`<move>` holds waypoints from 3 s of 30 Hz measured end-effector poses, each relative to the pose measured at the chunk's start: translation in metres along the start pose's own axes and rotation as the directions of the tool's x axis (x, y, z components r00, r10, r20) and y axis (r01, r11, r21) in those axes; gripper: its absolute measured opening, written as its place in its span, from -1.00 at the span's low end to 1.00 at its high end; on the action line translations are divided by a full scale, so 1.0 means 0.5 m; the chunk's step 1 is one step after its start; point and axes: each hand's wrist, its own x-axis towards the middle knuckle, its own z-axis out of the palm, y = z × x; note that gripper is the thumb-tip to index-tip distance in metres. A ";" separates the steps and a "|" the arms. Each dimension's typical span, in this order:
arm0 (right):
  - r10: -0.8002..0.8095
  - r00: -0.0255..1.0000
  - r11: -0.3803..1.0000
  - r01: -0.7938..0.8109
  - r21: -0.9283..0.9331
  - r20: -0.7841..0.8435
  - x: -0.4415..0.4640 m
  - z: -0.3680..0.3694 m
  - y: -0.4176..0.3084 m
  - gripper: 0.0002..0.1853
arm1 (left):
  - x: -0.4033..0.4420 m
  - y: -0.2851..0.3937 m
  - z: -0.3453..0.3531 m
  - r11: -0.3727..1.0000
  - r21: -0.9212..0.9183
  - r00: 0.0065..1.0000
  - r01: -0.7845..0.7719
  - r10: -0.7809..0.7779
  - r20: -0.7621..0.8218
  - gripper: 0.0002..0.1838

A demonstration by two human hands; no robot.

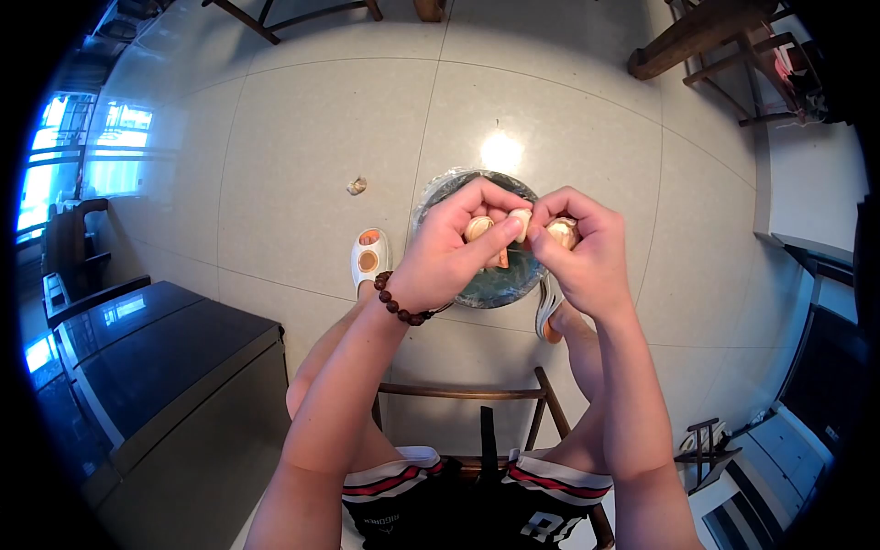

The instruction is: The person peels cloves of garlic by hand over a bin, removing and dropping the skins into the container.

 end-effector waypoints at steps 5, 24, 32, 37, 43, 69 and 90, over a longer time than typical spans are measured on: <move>0.007 1.000 1.000 -0.007 0.020 0.012 -0.001 -0.002 0.000 -0.93 | 0.002 -0.004 -0.002 0.997 -0.075 1.000 -0.002 0.003 0.014 -0.82; 0.055 0.997 0.998 -0.057 0.021 0.059 0.003 -0.017 0.006 -0.96 | 0.008 -0.007 -0.015 0.942 -0.334 0.999 0.020 -0.010 0.031 -0.81; 0.139 0.986 0.987 -0.131 -0.090 0.088 0.006 -0.015 0.002 -0.93 | 0.009 -0.010 -0.021 0.934 -0.356 1.000 0.020 -0.012 0.024 -0.82; 0.121 0.987 0.979 -0.102 -0.174 0.103 0.008 -0.023 0.002 -0.92 | 0.009 -0.011 -0.023 0.933 -0.358 0.999 0.029 -0.018 0.035 -0.82; 0.142 0.985 0.972 -0.121 -0.202 0.093 0.012 -0.027 0.007 -0.89 | 0.009 -0.011 -0.023 0.936 -0.351 0.999 0.036 -0.023 0.042 -0.81; 0.057 0.998 0.998 -0.057 0.029 -0.007 0.002 -0.001 -0.001 -0.93 | 0.009 -0.010 -0.013 0.941 -0.335 0.999 0.038 -0.027 0.037 -0.81; 0.007 0.998 0.998 -0.004 0.063 -0.058 -0.002 0.007 0.001 -0.97 | 0.005 -0.015 -0.008 0.904 -0.419 0.991 0.088 -0.037 0.128 -0.75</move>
